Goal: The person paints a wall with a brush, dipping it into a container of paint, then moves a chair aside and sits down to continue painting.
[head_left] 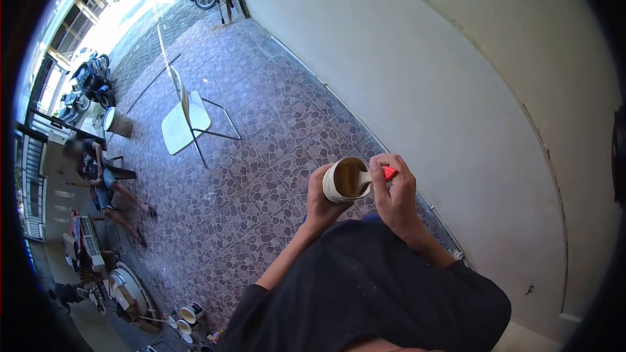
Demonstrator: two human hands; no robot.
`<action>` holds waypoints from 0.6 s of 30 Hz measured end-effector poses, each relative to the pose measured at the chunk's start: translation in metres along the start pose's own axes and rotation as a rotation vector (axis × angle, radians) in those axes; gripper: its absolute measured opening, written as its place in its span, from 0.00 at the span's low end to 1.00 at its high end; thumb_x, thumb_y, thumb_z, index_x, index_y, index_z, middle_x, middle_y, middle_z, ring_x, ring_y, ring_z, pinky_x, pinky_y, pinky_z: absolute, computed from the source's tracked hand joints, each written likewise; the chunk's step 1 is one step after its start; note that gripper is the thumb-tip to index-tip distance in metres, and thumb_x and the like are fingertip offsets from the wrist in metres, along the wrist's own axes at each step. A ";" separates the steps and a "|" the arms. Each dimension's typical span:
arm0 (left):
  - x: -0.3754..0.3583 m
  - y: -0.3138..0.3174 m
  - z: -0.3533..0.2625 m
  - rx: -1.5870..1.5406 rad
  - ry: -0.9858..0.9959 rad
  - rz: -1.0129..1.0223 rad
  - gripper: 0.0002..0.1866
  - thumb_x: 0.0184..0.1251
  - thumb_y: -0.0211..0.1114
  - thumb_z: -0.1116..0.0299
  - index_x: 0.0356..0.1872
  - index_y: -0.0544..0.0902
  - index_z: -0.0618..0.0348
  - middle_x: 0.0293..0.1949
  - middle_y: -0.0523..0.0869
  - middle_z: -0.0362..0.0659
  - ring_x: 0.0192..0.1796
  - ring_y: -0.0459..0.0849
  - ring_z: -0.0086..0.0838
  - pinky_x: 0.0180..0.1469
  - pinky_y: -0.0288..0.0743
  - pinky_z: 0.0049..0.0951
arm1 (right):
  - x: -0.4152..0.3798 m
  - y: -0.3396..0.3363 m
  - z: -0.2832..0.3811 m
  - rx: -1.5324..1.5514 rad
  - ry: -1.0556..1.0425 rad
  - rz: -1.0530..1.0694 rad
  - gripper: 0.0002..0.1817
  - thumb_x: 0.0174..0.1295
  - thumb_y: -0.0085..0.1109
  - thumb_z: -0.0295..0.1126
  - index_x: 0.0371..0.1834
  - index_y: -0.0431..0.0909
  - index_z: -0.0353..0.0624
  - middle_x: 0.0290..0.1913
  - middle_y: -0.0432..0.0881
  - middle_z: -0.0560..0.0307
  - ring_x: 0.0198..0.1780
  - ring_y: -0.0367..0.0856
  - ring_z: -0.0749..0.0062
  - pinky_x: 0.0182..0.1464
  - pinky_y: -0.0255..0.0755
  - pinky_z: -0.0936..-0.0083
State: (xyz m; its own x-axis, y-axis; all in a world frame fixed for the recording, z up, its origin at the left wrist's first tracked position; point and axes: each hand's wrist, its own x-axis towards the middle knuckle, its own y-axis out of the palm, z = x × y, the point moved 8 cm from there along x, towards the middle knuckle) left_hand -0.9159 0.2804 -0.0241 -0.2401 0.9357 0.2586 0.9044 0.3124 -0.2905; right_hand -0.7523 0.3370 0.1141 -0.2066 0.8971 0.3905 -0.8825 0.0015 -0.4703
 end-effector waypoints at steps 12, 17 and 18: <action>0.082 -0.067 0.046 -0.085 -0.025 0.002 0.48 0.41 0.86 0.74 0.70 0.73 0.58 0.64 0.79 0.50 0.68 0.79 0.47 0.71 0.73 0.45 | 0.068 0.092 0.007 0.092 0.170 -0.001 0.14 0.82 0.58 0.37 0.47 0.81 0.34 0.27 0.85 0.49 0.26 0.87 0.65 0.31 0.78 0.70; 0.113 -0.081 0.072 -0.059 -0.052 0.016 0.48 0.41 0.85 0.74 0.70 0.74 0.59 0.64 0.79 0.50 0.67 0.80 0.46 0.70 0.74 0.44 | 0.098 0.127 -0.010 0.125 0.167 -0.020 0.15 0.83 0.58 0.39 0.43 0.78 0.36 0.24 0.82 0.52 0.24 0.84 0.70 0.28 0.73 0.69; 0.123 -0.084 0.077 -0.058 -0.054 0.004 0.48 0.41 0.85 0.74 0.70 0.74 0.59 0.64 0.79 0.50 0.67 0.79 0.46 0.71 0.73 0.44 | 0.108 0.135 -0.016 0.131 0.174 -0.022 0.15 0.83 0.58 0.39 0.43 0.78 0.36 0.24 0.82 0.52 0.24 0.84 0.70 0.28 0.73 0.69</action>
State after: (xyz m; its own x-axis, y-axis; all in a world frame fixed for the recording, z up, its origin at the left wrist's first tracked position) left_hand -1.0490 0.3815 -0.0392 -0.2533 0.9450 0.2068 0.9241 0.2996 -0.2372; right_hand -0.8869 0.4410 0.0801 -0.1208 0.9601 0.2521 -0.9357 -0.0253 -0.3519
